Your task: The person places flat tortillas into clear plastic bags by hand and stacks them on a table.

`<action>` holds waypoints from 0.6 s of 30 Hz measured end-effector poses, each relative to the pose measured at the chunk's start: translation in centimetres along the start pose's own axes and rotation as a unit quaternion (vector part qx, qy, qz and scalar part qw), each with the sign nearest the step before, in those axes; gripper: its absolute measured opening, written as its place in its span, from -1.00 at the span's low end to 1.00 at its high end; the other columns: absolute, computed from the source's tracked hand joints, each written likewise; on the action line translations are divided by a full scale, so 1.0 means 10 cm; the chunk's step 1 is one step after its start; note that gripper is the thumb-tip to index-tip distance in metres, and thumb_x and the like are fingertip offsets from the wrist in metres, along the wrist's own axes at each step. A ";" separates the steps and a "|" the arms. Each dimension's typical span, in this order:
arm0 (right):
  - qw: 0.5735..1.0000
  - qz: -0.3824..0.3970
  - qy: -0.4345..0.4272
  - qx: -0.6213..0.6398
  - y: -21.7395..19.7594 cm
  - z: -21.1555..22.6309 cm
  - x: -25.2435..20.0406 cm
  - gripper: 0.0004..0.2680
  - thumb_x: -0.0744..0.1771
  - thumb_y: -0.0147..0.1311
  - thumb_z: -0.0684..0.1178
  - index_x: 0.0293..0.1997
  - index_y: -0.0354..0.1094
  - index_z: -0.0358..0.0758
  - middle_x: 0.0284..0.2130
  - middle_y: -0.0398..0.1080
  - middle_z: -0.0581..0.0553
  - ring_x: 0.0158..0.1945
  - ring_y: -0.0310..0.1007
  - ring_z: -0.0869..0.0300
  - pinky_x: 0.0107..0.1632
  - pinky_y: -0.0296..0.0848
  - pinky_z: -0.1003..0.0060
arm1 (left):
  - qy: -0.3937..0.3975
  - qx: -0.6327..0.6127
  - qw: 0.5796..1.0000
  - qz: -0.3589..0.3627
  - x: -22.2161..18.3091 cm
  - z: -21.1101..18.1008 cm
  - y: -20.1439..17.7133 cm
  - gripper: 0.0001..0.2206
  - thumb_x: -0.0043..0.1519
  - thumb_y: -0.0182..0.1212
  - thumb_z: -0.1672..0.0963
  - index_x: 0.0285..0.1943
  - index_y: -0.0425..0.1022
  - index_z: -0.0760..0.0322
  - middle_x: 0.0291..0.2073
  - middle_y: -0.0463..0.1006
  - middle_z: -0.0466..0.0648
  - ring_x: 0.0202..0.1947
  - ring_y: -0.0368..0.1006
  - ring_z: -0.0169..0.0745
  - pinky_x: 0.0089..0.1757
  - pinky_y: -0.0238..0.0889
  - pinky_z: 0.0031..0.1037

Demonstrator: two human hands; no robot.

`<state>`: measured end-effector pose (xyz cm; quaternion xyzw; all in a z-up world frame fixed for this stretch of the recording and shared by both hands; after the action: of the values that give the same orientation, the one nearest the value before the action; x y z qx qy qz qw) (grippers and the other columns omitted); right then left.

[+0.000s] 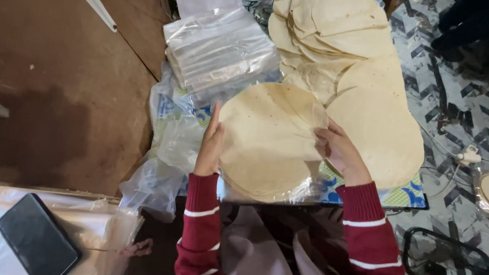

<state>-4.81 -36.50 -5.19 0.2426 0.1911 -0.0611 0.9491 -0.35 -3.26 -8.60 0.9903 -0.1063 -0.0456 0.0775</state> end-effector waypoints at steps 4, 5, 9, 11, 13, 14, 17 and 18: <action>0.997 0.033 0.008 -0.075 -0.23 -0.32 0.22 -0.73 0.41 -0.06 -0.21 0.28 0.32 -0.32 -0.34 0.35 0.04 -0.49 0.36 0.35 -0.53 0.24 0.46 | 0.079 0.081 0.994 -0.002 -0.03 -0.22 -0.02 -0.45 0.41 -0.18 0.19 0.64 -0.13 0.24 0.62 -0.10 0.03 0.60 -0.23 -0.16 0.41 -0.32 -0.39; 0.997 0.032 0.008 -0.075 -0.12 -0.29 0.12 -0.73 0.41 -0.06 -0.21 0.28 0.32 -0.32 -0.34 0.35 0.04 -0.49 0.36 0.35 -0.53 0.24 0.46 | 0.078 0.081 0.994 -0.002 -0.09 -0.33 0.04 -0.45 0.41 -0.18 0.19 0.64 -0.13 0.24 0.62 -0.10 0.03 0.60 -0.23 -0.16 0.41 -0.32 -0.39; 0.958 0.128 -0.126 -0.222 0.47 -0.01 -0.33 -0.64 0.36 -0.08 -0.21 0.35 0.34 -0.22 -0.04 0.46 -0.05 -0.07 0.42 0.19 -0.04 0.38 0.31 | 0.119 0.073 0.990 -0.020 -0.22 -0.30 0.10 -0.43 0.36 -0.10 0.21 0.61 -0.05 0.22 0.62 -0.09 0.04 0.59 -0.15 -0.13 0.39 -0.17 -0.38; 0.889 0.219 -0.214 -0.340 0.84 0.14 -0.53 -0.63 0.33 -0.07 -0.24 0.31 0.38 -0.26 0.14 0.46 -0.07 0.20 0.42 0.13 0.25 0.33 0.24 | 0.158 0.124 0.979 -0.027 -0.24 -0.25 0.12 -0.45 0.35 -0.04 0.21 0.58 0.05 0.24 0.61 -0.04 0.06 0.58 -0.09 -0.10 0.39 -0.10 -0.36; 0.736 0.418 -0.247 -0.472 1.25 0.13 -0.75 -0.71 0.32 0.11 -0.10 0.17 0.49 -0.22 -0.01 0.56 -0.13 0.02 0.46 0.08 0.17 0.34 0.13 | 0.155 0.209 0.964 -0.053 -0.25 -0.36 0.19 -0.52 0.31 0.16 0.16 0.45 0.27 0.32 0.47 0.23 0.10 0.44 0.17 -0.09 0.30 0.09 -0.37; 0.737 0.416 -0.249 -0.471 1.18 0.05 -0.62 -0.71 0.32 0.11 -0.10 0.17 0.49 -0.22 -0.01 0.56 -0.13 0.02 0.46 0.08 0.17 0.34 0.13 | 0.156 0.210 0.964 -0.052 -0.26 -0.39 0.22 -0.52 0.31 0.16 0.16 0.45 0.27 0.32 0.47 0.23 0.10 0.44 0.17 -0.09 0.30 0.09 -0.37; 0.852 0.325 -0.110 -0.395 0.97 -0.07 -0.12 -0.85 0.37 0.02 -0.08 -0.07 0.44 -0.33 0.01 0.52 -0.24 0.07 0.45 0.06 0.21 0.39 0.13 | 0.116 0.179 0.973 -0.086 -0.28 -0.45 0.26 -0.57 0.25 0.28 0.14 0.32 0.40 0.33 0.22 0.49 0.05 0.19 0.41 -0.20 0.12 0.27 -0.42; 0.859 0.213 -0.166 -0.435 0.92 0.08 -0.01 -0.81 0.38 -0.03 -0.02 -0.01 0.44 -0.26 0.01 0.52 -0.23 0.07 0.48 0.03 0.22 0.41 0.11 | 0.119 0.198 0.969 -0.092 -0.31 -0.49 0.28 -0.62 0.23 0.27 0.17 0.25 0.46 0.32 0.09 0.54 0.00 0.01 0.41 -0.28 -0.01 0.27 -0.45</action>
<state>-2.70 -28.77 -0.51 -0.1741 -0.0188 0.1928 0.9655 -3.39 -4.59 -3.09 0.9897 -0.0112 0.0879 -0.1123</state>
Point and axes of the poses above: each hand's wrist, its own x-axis towards the middle knuckle, its own y-axis out of the palm, z = x × y, the point moved 6 cm from there along x, towards the middle knuckle
